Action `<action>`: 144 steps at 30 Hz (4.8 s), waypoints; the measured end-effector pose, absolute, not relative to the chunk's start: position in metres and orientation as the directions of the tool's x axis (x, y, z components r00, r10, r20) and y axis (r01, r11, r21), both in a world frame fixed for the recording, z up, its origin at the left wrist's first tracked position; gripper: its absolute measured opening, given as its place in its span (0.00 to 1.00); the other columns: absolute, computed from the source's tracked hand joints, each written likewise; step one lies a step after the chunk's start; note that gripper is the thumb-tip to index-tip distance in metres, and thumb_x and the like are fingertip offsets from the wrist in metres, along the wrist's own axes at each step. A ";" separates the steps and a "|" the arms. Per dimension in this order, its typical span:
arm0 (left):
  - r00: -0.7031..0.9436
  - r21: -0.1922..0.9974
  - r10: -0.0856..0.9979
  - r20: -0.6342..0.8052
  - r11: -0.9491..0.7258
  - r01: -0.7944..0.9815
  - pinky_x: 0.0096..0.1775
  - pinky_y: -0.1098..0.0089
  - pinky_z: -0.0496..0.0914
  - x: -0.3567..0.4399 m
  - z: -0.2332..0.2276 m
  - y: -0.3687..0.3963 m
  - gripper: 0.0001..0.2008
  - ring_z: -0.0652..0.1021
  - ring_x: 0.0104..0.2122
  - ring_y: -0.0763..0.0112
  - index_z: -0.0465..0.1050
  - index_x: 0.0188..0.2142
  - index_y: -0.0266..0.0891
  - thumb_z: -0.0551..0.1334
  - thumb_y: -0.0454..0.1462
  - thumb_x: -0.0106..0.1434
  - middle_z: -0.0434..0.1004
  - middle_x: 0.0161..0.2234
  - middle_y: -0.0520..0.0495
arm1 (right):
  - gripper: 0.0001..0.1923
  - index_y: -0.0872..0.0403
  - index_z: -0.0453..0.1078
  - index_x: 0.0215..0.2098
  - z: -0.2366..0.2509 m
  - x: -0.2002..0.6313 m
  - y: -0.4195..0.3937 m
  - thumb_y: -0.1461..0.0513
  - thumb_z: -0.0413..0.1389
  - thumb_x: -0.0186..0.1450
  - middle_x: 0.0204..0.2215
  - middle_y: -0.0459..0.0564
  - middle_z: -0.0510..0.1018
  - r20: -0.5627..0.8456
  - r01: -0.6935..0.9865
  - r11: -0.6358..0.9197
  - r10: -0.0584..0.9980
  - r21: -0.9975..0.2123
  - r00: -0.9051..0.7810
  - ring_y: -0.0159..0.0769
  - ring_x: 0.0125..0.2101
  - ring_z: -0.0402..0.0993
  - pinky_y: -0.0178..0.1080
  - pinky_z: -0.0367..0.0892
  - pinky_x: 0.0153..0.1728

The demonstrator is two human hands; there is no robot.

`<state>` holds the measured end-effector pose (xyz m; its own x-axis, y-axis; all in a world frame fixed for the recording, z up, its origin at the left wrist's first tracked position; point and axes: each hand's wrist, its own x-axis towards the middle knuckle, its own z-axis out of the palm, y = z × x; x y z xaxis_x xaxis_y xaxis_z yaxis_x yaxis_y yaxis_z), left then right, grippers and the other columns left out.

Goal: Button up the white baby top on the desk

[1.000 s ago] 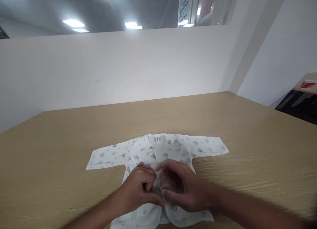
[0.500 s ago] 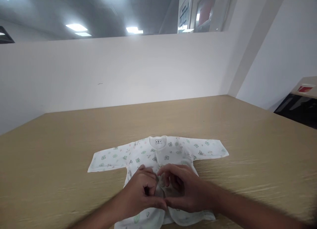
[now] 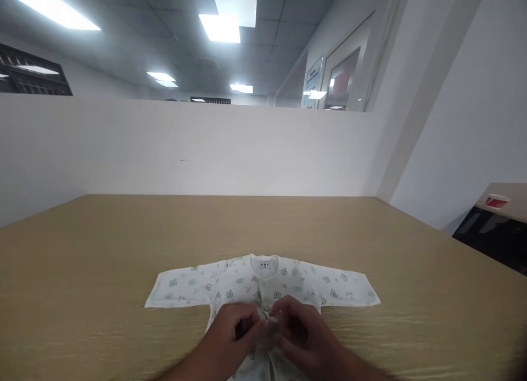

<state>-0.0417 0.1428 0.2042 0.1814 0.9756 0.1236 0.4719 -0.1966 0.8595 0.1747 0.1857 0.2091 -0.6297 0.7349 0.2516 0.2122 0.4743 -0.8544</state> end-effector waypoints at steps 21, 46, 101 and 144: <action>0.323 0.792 0.928 0.184 -0.335 0.511 0.42 0.67 0.61 -0.044 0.201 0.140 0.31 0.68 0.29 0.71 0.58 0.19 0.38 0.52 0.54 0.74 0.63 0.21 0.53 | 0.26 0.45 0.64 0.62 0.210 0.179 0.186 0.63 0.60 0.66 0.30 0.41 0.67 0.241 0.068 0.429 0.624 -0.900 -0.744 0.29 0.29 0.64 0.33 0.64 0.31; 0.323 0.787 0.932 0.163 -0.321 0.527 0.42 0.65 0.58 -0.048 0.192 0.140 0.36 0.67 0.31 0.67 0.64 0.20 0.39 0.65 0.69 0.52 0.67 0.22 0.54 | 0.16 0.49 0.70 0.49 0.220 0.178 0.181 0.66 0.58 0.62 0.32 0.44 0.76 0.272 0.162 0.573 0.596 -0.803 -0.756 0.30 0.28 0.69 0.34 0.65 0.31; 0.316 0.926 0.945 0.083 -0.190 0.326 0.65 0.54 0.59 -0.058 0.220 0.134 0.22 0.66 0.62 0.57 0.66 0.64 0.54 0.50 0.53 0.76 0.67 0.62 0.46 | 0.14 0.49 0.79 0.43 0.213 0.174 0.189 0.65 0.67 0.59 0.62 0.57 0.70 0.371 0.267 0.591 0.735 -0.761 -0.568 0.50 0.62 0.68 0.52 0.67 0.60; 0.239 0.886 0.966 0.102 -0.198 0.418 0.68 0.51 0.61 -0.055 0.208 0.131 0.26 0.64 0.67 0.51 0.65 0.67 0.56 0.58 0.53 0.72 0.64 0.68 0.47 | 0.33 0.49 0.68 0.59 0.207 0.169 0.180 0.72 0.58 0.57 0.58 0.57 0.73 0.620 0.476 0.847 0.509 -0.237 -0.597 0.53 0.56 0.67 0.60 0.67 0.54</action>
